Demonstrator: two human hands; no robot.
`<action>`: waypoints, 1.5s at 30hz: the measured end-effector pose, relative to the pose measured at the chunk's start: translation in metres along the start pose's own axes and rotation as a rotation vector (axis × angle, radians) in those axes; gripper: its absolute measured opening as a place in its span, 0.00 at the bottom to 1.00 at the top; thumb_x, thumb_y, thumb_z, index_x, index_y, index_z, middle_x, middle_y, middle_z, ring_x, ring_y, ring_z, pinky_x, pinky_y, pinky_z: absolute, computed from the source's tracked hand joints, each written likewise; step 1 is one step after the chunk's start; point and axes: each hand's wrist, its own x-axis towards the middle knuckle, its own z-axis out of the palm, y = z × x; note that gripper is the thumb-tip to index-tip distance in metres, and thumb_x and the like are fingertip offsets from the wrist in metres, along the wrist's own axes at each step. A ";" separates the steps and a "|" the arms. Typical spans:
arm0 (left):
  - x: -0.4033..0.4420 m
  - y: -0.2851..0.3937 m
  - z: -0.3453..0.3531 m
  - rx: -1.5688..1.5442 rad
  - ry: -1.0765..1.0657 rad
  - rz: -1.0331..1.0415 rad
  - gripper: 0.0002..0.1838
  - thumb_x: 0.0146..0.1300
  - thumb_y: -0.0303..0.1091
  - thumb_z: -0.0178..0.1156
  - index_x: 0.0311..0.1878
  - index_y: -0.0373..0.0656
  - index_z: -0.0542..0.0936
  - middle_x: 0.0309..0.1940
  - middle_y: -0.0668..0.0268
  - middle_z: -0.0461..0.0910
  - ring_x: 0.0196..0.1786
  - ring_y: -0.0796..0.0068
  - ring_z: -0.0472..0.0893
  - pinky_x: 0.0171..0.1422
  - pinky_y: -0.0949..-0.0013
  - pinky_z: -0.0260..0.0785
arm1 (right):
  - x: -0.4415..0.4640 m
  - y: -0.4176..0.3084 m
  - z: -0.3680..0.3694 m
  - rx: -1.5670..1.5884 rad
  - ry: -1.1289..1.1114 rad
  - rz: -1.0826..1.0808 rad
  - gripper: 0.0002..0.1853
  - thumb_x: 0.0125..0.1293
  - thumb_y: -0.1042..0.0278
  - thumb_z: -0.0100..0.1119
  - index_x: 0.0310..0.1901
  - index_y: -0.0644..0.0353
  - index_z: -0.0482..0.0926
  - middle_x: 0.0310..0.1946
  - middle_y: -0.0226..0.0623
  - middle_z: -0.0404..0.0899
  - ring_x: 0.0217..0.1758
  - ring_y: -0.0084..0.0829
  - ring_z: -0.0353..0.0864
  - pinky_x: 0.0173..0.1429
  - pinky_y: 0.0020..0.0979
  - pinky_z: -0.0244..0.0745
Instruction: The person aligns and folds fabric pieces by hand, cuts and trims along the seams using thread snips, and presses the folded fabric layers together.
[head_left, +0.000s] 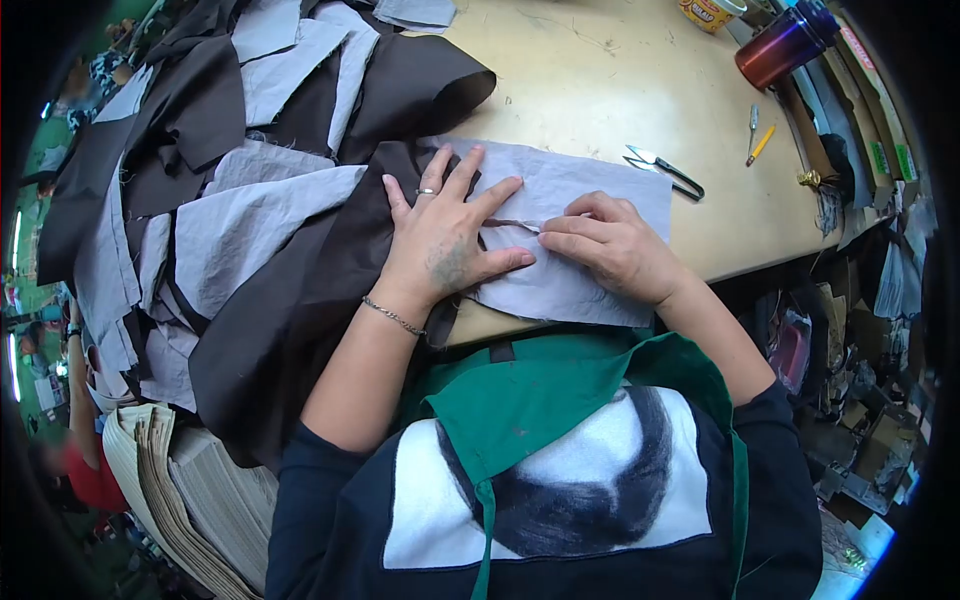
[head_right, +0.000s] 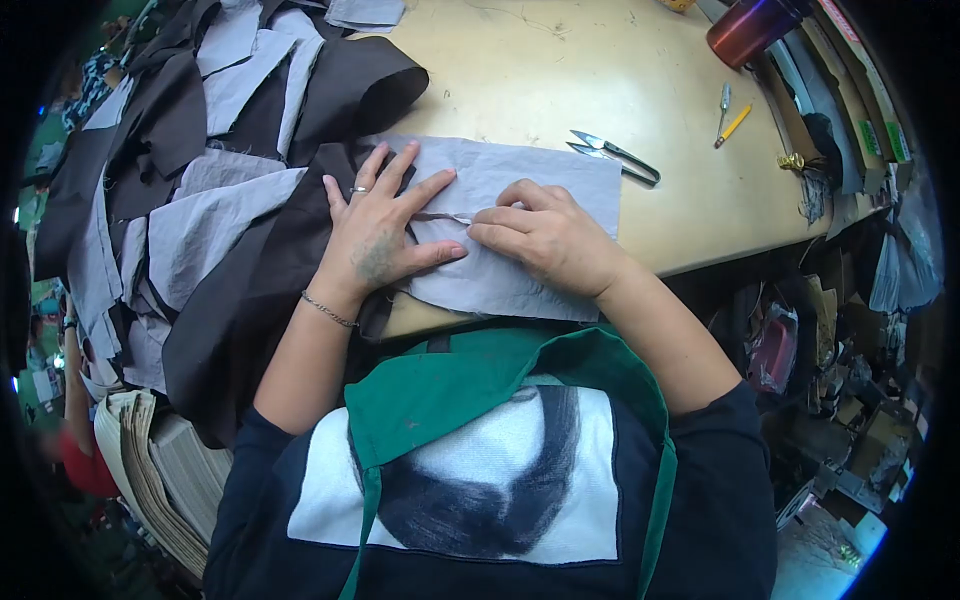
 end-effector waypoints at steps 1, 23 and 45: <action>0.000 -0.001 0.000 -0.012 0.004 0.000 0.41 0.41 0.68 0.67 0.62 0.69 0.74 0.71 0.61 0.60 0.75 0.52 0.54 0.65 0.18 0.38 | 0.001 0.000 -0.001 -0.030 0.001 -0.015 0.15 0.56 0.65 0.57 0.46 0.49 0.80 0.47 0.20 0.80 0.51 0.28 0.75 0.51 0.34 0.71; 0.000 -0.003 0.008 -0.076 0.045 -0.023 0.37 0.41 0.55 0.69 0.62 0.70 0.75 0.71 0.63 0.61 0.74 0.54 0.56 0.65 0.20 0.38 | 0.017 -0.015 0.002 -0.298 -0.004 -0.144 0.17 0.59 0.61 0.53 0.51 0.46 0.78 0.52 0.22 0.78 0.59 0.30 0.73 0.54 0.34 0.69; 0.015 -0.001 -0.004 -0.003 -0.112 0.101 0.44 0.39 0.70 0.66 0.65 0.71 0.71 0.73 0.73 0.59 0.75 0.54 0.53 0.66 0.19 0.39 | -0.022 -0.007 -0.001 0.099 0.136 0.147 0.28 0.49 0.81 0.60 0.56 0.54 0.77 0.37 0.29 0.81 0.42 0.32 0.79 0.46 0.33 0.71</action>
